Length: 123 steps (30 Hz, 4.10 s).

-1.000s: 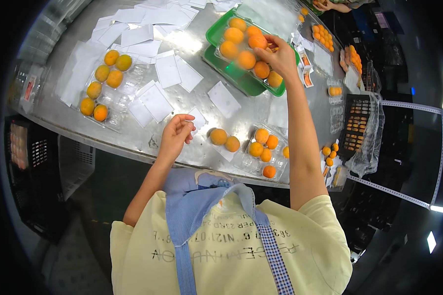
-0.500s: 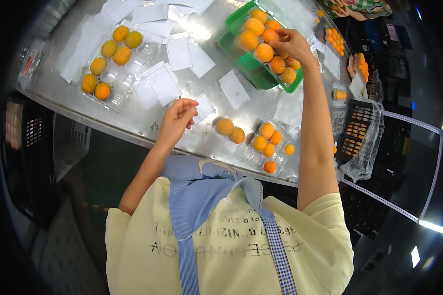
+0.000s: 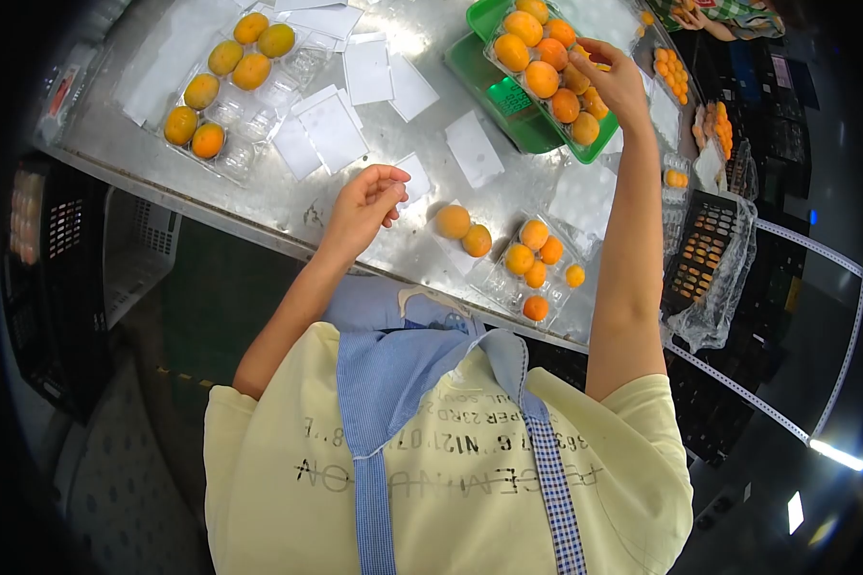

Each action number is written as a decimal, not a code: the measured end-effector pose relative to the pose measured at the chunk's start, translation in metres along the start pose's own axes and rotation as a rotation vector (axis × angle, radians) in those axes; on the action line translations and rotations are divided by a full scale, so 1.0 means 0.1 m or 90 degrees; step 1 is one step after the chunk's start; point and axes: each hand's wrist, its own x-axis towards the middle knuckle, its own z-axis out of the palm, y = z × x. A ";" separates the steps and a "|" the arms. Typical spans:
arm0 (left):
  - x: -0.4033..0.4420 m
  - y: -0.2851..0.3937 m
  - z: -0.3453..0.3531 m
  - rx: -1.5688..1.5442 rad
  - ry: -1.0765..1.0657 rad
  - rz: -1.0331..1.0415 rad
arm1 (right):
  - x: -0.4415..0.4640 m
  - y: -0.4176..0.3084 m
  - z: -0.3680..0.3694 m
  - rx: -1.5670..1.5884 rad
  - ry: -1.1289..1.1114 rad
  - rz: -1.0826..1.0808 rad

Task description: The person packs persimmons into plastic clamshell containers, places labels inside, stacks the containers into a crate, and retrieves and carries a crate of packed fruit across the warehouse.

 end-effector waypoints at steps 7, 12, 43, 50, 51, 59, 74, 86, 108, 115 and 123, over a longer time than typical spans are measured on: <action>0.00 -0.02 0.00 -0.005 -0.004 -0.012 | -0.08 -0.05 -0.01 0.001 -0.020 0.053; 0.00 -0.02 0.00 -0.001 -0.004 -0.016 | -0.08 -0.01 0.02 -0.008 -0.032 0.051; 0.15 -0.15 0.06 0.020 -0.033 -0.082 | 0.17 -0.24 0.21 0.081 0.121 -0.026; 0.22 -0.14 0.02 0.033 -0.002 -0.075 | 0.35 -0.68 0.13 -0.037 -0.088 0.002; 0.23 -0.14 0.02 0.030 0.002 -0.074 | 0.37 -0.66 0.15 -0.055 -0.072 -0.024; 0.25 -0.15 0.02 0.040 0.003 -0.063 | 0.31 -0.34 0.09 0.178 -0.006 0.030; 0.21 -0.20 0.30 0.135 -0.045 -0.134 | -2.70 0.54 -0.07 0.932 0.270 0.412; 0.17 -0.29 0.66 0.211 -0.117 -0.170 | -3.99 0.64 0.47 0.226 0.143 0.448; 0.11 -0.39 0.72 0.297 -0.130 -0.157 | -2.89 -0.25 1.04 0.065 0.205 0.186; 0.08 -0.34 0.66 0.308 -0.099 -0.159 | -2.89 -0.11 1.12 0.117 0.253 0.172; 0.08 -0.39 0.66 0.290 -0.105 -0.174 | -3.74 0.51 0.56 0.049 0.339 0.399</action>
